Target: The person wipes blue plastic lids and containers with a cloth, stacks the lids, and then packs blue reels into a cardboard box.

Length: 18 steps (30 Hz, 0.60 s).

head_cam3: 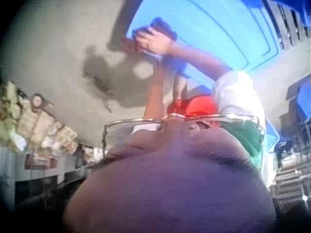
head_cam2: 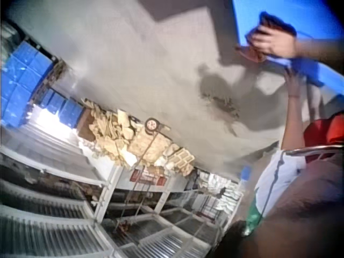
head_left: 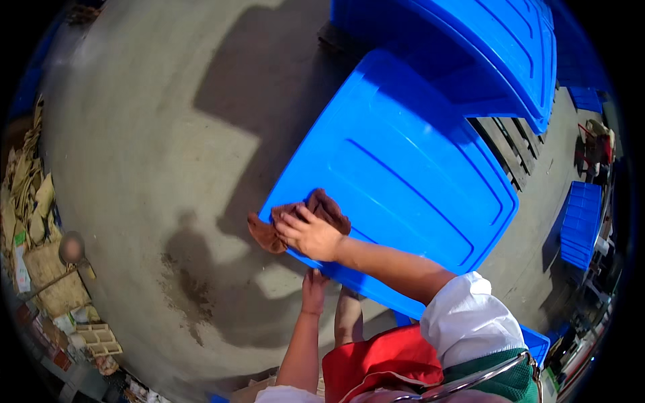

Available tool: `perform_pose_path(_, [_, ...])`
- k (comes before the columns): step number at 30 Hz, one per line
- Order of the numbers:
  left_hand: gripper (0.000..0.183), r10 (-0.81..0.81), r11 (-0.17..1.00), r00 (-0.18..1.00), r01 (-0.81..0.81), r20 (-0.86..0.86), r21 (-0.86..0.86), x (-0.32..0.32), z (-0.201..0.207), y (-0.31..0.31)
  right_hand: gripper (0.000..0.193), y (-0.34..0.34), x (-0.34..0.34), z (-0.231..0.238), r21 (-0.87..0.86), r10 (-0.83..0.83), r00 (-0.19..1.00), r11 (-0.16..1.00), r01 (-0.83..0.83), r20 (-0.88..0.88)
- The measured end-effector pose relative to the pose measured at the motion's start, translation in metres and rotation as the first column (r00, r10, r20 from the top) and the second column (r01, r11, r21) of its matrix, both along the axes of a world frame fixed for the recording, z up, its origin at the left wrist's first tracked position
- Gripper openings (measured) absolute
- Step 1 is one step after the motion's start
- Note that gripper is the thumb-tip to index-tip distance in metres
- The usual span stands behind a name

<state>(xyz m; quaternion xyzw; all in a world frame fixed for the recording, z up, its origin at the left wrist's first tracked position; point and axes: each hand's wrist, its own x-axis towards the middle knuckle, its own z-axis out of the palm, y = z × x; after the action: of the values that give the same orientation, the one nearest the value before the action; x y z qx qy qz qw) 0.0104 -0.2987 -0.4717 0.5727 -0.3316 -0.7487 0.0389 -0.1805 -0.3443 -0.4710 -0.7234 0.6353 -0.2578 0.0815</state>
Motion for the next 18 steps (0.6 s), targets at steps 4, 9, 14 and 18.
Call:
perform_pose_path(4, [0.045,0.067,0.967,0.981,-0.109,-0.182,-0.232,0.003,0.001,-0.034,0.043,0.013,-0.001,0.003,0.094,0.054,0.982,0.995,-0.037,-0.182])
perform_pose_path(9, [0.051,-0.007,0.473,0.958,0.255,0.285,-0.843,-0.109,0.008,-0.145,0.040,-0.007,-0.051,0.008,0.135,-0.243,0.968,0.959,0.249,-0.060])
perform_pose_path(14, [0.048,-0.055,0.000,0.736,0.675,0.674,-0.738,-0.125,-0.007,-0.152,0.031,-0.020,-0.192,0.009,0.042,-0.773,0.611,0.614,0.788,-0.169])
perform_pose_path(18, [0.047,-0.018,0.045,0.677,0.735,0.735,-0.676,-0.127,-0.009,-0.153,0.028,-0.031,-0.269,0.019,0.234,-0.871,0.452,0.406,0.883,-0.195])
